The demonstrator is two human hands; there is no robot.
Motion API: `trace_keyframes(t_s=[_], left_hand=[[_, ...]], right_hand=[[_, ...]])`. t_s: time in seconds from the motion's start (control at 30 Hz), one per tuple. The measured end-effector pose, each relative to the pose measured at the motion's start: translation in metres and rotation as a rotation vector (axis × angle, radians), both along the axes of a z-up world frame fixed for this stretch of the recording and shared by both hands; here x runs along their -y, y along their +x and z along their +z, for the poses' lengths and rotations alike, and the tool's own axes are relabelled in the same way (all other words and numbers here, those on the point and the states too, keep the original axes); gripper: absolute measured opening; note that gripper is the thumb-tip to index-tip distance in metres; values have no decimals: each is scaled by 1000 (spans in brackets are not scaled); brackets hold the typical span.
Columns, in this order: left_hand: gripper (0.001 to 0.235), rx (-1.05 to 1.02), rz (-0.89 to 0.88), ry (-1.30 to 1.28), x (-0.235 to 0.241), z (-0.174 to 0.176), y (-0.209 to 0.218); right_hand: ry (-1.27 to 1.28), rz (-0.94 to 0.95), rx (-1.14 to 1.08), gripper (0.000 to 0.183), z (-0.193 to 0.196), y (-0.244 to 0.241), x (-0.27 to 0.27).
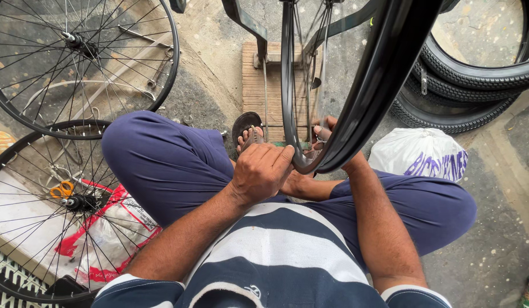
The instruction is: The person sits on the ground and uses a spoke wrench to tighten the nipples on a bicycle wheel mounted on a truing stand. They rotate the wheel to access different spokes and adjust the tension to ensure the wheel is true.
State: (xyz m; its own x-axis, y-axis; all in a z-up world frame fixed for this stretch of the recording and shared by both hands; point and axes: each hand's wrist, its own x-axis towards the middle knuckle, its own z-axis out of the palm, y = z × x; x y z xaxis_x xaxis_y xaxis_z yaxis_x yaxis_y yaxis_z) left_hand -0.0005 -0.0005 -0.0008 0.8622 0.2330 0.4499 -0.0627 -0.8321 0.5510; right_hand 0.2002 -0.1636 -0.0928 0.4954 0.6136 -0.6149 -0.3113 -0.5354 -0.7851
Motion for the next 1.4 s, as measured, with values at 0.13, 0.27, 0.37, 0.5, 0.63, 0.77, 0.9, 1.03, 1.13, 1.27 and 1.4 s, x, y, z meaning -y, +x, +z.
trace_keyframes(t_s=[0.13,0.27,0.37,0.5,0.63,0.77,0.9,1.03,1.13,1.27,1.4], left_hand=[[34,7,-4,6,1,-6,-2],[30,-3,5,24,1,-8,0],[24,134,-16,-25,-1,8,0],[31,231,-68,-51,-10,31,-6],[30,177,-40,-7,-7,26,-7],[29,147,-33,-24,-2,17,-8],[27,162,-30,-13,-1,20,-6],[27,218,-104,-197,-17,20,-7],[16,237,46,-600,-35,5,4],[23,-174,165,-806,-64,-34,47],[27,-155,84,-729,-61,-69,66]], right_hand=[[-36,-79,-49,31,-6,0,1],[104,-47,-128,33,-20,3,7],[31,-95,-77,35,-26,6,4],[-41,-143,35,33,-15,7,2],[314,-198,-140,40,-19,10,15],[283,-322,-138,38,-28,12,20],[69,-296,122,27,-15,9,14],[17,-59,595,23,3,4,11],[375,-26,401,27,2,4,-7],[164,49,229,30,26,-11,-27],[73,101,257,33,47,-19,-48]])
